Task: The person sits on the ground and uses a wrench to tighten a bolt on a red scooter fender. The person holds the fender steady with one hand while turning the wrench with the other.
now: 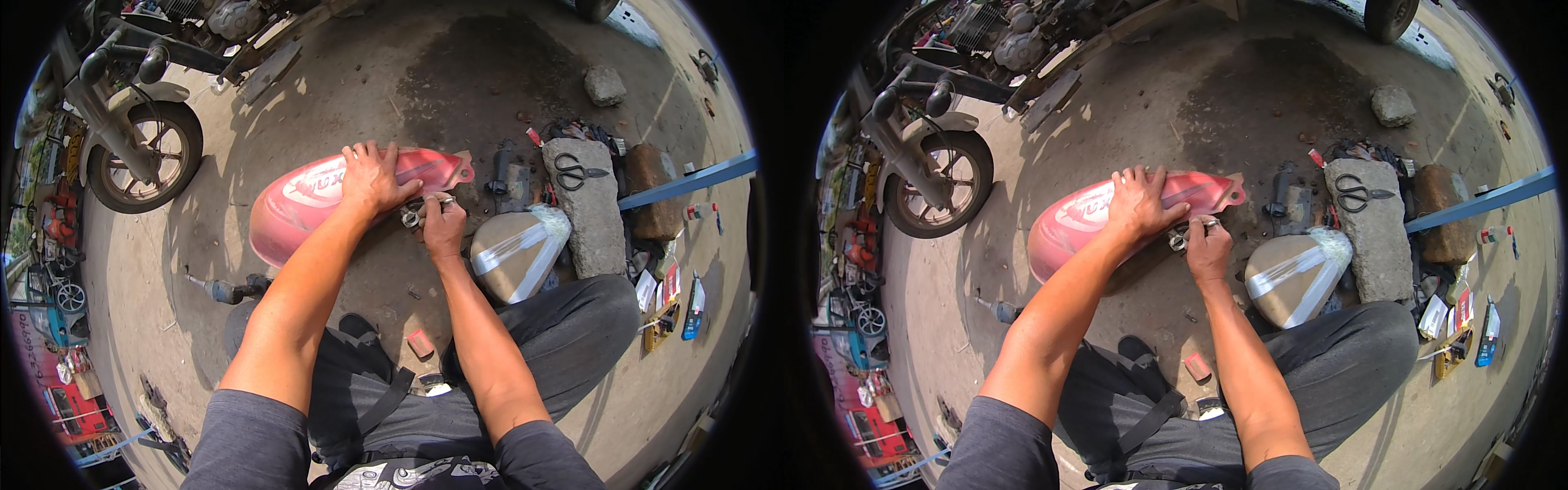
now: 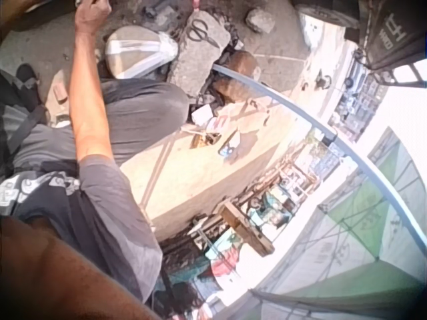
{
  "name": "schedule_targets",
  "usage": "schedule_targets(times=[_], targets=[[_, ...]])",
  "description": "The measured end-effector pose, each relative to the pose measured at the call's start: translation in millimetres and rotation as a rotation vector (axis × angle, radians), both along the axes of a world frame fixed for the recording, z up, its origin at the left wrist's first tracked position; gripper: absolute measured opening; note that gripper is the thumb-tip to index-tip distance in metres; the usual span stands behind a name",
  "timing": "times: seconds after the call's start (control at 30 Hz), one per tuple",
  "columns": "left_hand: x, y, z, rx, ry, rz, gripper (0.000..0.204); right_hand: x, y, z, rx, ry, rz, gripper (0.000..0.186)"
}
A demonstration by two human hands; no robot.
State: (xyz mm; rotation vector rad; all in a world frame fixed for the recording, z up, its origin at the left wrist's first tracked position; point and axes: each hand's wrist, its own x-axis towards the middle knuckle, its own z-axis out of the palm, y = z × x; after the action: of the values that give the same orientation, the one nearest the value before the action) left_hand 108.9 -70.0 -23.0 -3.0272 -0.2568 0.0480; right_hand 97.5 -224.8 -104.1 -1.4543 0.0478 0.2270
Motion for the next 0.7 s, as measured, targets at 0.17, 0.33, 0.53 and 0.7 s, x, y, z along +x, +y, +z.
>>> schedule_targets(times=[0.17, 0.33, 0.53, 0.7], targets=[[1, 0, 0, -0.008, 0.000, -0.001, 0.090, -2, 5, 6, -0.172, -0.384, -0.121, 0.022], [0, -1, 2, -0.013, -0.006, 0.009, 0.086, 16, -10, -9, 0.099, 0.233, -0.176, 0.023], [1, -1, 1, 0.000, -0.024, -0.010, 0.087, 16, -9, -14, 0.264, 0.414, -0.164, 0.019], [1, 0, 1, -0.006, -0.028, -0.010, 0.087, 17, -9, -13, 0.285, 0.439, -0.134, 0.020]])
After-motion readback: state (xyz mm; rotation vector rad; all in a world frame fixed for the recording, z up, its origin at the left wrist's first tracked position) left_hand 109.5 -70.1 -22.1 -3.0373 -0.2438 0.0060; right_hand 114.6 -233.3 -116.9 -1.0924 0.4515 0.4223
